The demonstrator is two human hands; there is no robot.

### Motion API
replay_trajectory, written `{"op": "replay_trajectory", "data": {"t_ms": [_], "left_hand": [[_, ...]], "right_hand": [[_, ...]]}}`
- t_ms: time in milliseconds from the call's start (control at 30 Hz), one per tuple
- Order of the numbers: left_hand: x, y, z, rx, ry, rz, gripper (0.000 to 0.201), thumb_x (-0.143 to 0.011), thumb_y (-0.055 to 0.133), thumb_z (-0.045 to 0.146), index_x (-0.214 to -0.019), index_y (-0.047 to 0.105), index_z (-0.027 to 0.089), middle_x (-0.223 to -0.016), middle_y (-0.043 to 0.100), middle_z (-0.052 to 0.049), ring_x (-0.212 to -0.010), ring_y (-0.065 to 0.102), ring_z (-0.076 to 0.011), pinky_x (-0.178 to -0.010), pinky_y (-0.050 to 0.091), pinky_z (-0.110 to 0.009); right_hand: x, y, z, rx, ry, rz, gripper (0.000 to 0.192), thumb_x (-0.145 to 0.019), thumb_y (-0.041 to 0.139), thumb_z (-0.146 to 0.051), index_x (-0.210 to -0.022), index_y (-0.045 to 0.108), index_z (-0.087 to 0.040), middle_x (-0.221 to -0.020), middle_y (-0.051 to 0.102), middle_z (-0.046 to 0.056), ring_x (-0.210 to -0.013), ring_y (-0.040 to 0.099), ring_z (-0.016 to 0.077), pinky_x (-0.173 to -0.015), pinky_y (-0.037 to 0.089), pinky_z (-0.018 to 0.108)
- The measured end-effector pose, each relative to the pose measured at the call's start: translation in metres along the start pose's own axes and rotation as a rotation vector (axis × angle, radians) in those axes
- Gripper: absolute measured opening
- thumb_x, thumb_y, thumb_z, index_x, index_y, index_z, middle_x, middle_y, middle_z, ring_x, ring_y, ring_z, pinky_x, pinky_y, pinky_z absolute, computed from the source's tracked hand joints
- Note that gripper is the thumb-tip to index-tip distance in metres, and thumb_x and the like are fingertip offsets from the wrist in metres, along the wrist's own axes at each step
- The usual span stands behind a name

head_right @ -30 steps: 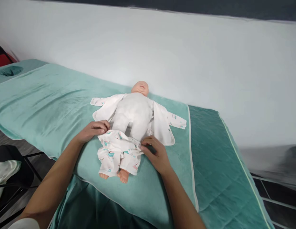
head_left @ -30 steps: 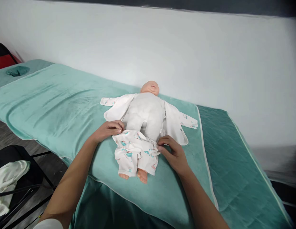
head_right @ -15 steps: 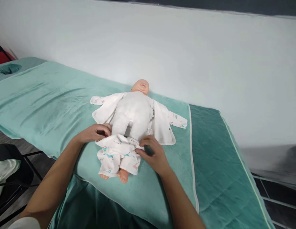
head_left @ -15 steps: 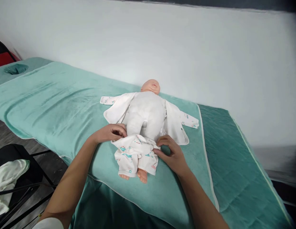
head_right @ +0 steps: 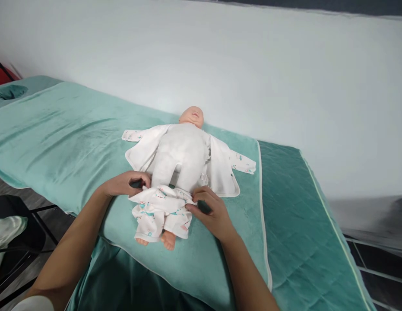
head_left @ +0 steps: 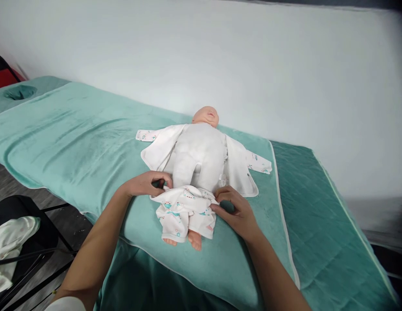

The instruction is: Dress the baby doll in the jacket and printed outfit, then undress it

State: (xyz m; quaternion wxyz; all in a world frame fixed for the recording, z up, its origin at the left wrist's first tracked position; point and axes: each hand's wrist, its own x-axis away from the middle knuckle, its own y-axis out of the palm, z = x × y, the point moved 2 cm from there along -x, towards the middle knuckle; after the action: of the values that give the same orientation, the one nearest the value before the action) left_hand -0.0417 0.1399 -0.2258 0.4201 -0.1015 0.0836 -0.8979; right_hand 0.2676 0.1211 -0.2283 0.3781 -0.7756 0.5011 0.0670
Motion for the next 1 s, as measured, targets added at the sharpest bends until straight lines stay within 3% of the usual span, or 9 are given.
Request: {"op": "replay_trajectory", "data": {"t_ms": [133,300,433,700,1000], "left_hand": [[0.001,0.002,0.000,0.037,0.036,0.040,0.025,-0.085,0.065,0.037,-0.094,0.068,0.014,-0.089,0.061,-0.005,-0.077,0.051,-0.0138,-0.068,0.040,-0.025],[0.001,0.004,0.008,0.068,0.196,0.216,0.024,-0.090,0.063,0.038,-0.087,0.064,0.015,-0.095,0.058,-0.007,-0.087,0.053,-0.0160,-0.077,0.041,-0.028],[-0.001,0.005,0.007,0.102,0.276,0.314,0.022,-0.091,0.062,0.037,-0.087,0.062,0.015,-0.101,0.059,-0.008,-0.093,0.055,-0.0172,-0.082,0.041,-0.029],[-0.014,0.008,0.000,0.176,0.233,0.499,0.024,-0.091,0.062,0.040,-0.090,0.060,0.016,-0.096,0.059,-0.004,-0.088,0.052,-0.0136,-0.078,0.041,-0.025],[-0.017,0.010,-0.008,0.310,0.108,0.476,0.034,-0.088,0.063,0.050,-0.092,0.055,0.017,-0.073,0.046,0.004,-0.061,0.038,-0.0074,-0.054,0.029,-0.019]], "right_hand": [[0.001,0.000,-0.001,0.000,0.001,-0.013,0.017,-0.087,0.068,-0.016,-0.099,0.060,-0.026,-0.098,0.059,0.005,-0.091,0.059,0.0194,-0.079,0.049,0.035],[-0.001,0.001,-0.004,0.006,0.004,-0.042,0.011,-0.088,0.067,-0.020,-0.096,0.061,-0.025,-0.098,0.059,0.007,-0.092,0.059,0.0210,-0.079,0.050,0.037],[0.000,0.003,-0.002,0.003,0.017,0.008,0.008,-0.092,0.061,-0.017,-0.095,0.059,-0.025,-0.097,0.061,0.006,-0.091,0.059,0.0192,-0.078,0.048,0.035],[-0.009,0.008,0.012,-0.001,0.076,0.098,0.003,-0.096,0.055,-0.022,-0.095,0.056,-0.024,-0.093,0.060,0.004,-0.083,0.057,0.0170,-0.071,0.044,0.033],[-0.021,0.010,0.014,-0.082,0.120,0.248,0.005,-0.095,0.058,-0.028,-0.093,0.062,-0.025,-0.094,0.058,0.005,-0.088,0.055,0.0188,-0.072,0.043,0.034]]}}
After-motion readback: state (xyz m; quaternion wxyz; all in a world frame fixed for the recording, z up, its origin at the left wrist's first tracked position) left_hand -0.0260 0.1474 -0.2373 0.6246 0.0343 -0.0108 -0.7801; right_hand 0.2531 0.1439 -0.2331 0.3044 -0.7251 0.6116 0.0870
